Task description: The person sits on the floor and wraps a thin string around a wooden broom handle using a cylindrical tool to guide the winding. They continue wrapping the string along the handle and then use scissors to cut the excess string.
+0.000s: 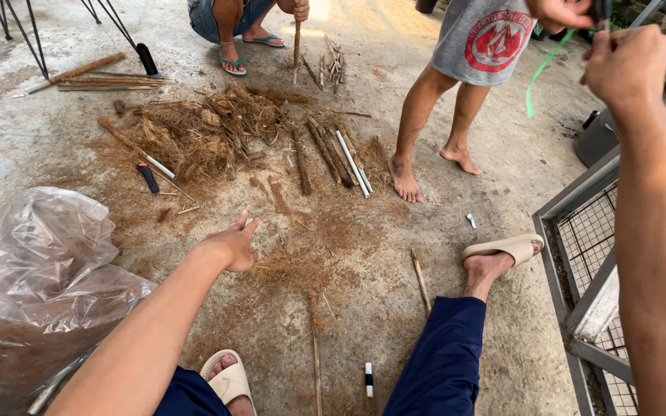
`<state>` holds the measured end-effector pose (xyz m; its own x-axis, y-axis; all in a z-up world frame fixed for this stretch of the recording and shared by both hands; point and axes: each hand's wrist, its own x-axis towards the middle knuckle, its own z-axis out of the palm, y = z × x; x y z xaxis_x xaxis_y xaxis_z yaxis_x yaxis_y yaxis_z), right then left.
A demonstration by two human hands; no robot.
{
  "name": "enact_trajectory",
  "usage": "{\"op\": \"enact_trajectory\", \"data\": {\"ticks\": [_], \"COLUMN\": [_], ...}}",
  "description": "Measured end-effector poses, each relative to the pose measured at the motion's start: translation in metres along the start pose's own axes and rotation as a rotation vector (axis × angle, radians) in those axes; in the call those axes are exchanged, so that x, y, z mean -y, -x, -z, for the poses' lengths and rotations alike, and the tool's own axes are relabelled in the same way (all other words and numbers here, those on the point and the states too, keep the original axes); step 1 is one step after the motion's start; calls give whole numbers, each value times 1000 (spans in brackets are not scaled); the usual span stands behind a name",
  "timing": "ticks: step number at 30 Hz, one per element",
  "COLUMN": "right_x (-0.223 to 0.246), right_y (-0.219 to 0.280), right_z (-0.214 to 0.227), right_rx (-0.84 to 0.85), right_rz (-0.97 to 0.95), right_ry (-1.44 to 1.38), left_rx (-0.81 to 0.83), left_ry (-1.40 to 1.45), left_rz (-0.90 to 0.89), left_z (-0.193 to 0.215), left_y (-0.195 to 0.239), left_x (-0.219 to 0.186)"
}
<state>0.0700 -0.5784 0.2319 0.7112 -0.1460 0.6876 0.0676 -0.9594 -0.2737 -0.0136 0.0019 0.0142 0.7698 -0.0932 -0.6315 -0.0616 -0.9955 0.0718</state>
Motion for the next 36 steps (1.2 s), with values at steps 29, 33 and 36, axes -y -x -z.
{"op": "enact_trajectory", "data": {"ticks": [29,33,36], "right_x": [74,155,200], "right_y": [89,175,216], "right_z": [22,0,-9], "right_rx": [704,1137,1190], "right_rz": [4,307,531], "right_ry": [-171,-80,-78], "left_rx": [-342,-694,-672], "left_ry": [160,267,252], "left_rz": [-353,-767,-920], "left_z": [18,8,-11], "left_y": [49,78,90], "left_x": [-34,-68,-91]}}
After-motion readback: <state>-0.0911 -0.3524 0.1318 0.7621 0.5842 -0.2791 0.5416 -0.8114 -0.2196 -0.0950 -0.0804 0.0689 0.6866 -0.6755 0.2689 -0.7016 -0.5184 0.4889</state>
